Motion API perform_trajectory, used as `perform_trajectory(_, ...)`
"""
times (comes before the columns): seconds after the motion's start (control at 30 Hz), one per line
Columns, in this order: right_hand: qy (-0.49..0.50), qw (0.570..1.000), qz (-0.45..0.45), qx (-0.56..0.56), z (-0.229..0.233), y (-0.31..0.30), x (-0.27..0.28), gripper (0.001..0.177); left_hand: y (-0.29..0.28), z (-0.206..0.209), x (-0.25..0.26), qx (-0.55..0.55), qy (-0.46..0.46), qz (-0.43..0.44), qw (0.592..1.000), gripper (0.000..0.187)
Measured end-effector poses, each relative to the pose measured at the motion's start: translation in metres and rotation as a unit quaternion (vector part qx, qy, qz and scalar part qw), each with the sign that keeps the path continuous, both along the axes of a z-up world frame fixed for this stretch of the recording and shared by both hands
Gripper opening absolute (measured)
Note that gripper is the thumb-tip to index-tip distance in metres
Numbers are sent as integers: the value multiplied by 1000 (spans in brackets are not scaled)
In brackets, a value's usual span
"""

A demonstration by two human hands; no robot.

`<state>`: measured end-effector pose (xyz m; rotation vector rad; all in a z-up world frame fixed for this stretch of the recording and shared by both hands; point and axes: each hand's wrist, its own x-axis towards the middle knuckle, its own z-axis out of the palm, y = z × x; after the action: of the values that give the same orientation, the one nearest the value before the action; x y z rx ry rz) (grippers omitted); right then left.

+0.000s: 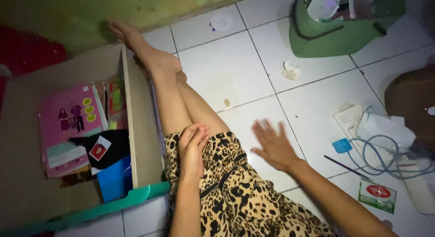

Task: The person sits on the floor and empties a green basket of cosmetics and accessories onto the floor. They wipe the inside of the basket with a tissue, then pick up various items such as a compact, eyeshadow palette, and tubes, wiping them with a tissue before placing some back into the basket.

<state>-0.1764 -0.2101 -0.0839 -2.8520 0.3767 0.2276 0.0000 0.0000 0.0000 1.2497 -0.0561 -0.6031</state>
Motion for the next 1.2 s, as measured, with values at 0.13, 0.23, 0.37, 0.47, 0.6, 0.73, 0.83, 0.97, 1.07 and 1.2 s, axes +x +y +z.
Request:
perform_trajectory(0.13,55,997,5,-49,-1,-23,36,94,0,4,1,7,16,9,1000,24)
perform_trajectory(0.23,52,994,-54,-82,0,-58,56,97,0,1,-1,9,22,9,1000,22)
perform_trajectory(0.37,5,977,-153,-147,9,-83,57,95,1,-2,0,-15,25,4,1000,22)
perform_trajectory(0.47,-95,960,-240,-105,22,-97,63,72,1,-2,0,-1,27,-2,1000,22)
perform_trajectory(0.6,-371,875,-272,-149,46,-148,87,51,0,3,0,29,43,10,999,23)
perform_trajectory(0.73,-382,871,-249,-185,78,-231,126,64,-4,5,5,20,38,9,999,23)
perform_trajectory(0.83,-269,909,-287,-138,88,-272,160,79,-5,7,5,22,37,11,999,23)
perform_trajectory(0.97,-213,907,-339,-132,78,-295,168,68,-9,9,5,47,39,9,998,24)
perform_trajectory(1.07,-276,902,-304,-133,68,-296,157,43,-9,15,5,49,35,5,998,24)
perform_trajectory(1.2,-394,886,-227,-84,58,-282,153,27,-13,15,4,44,18,-2,999,24)
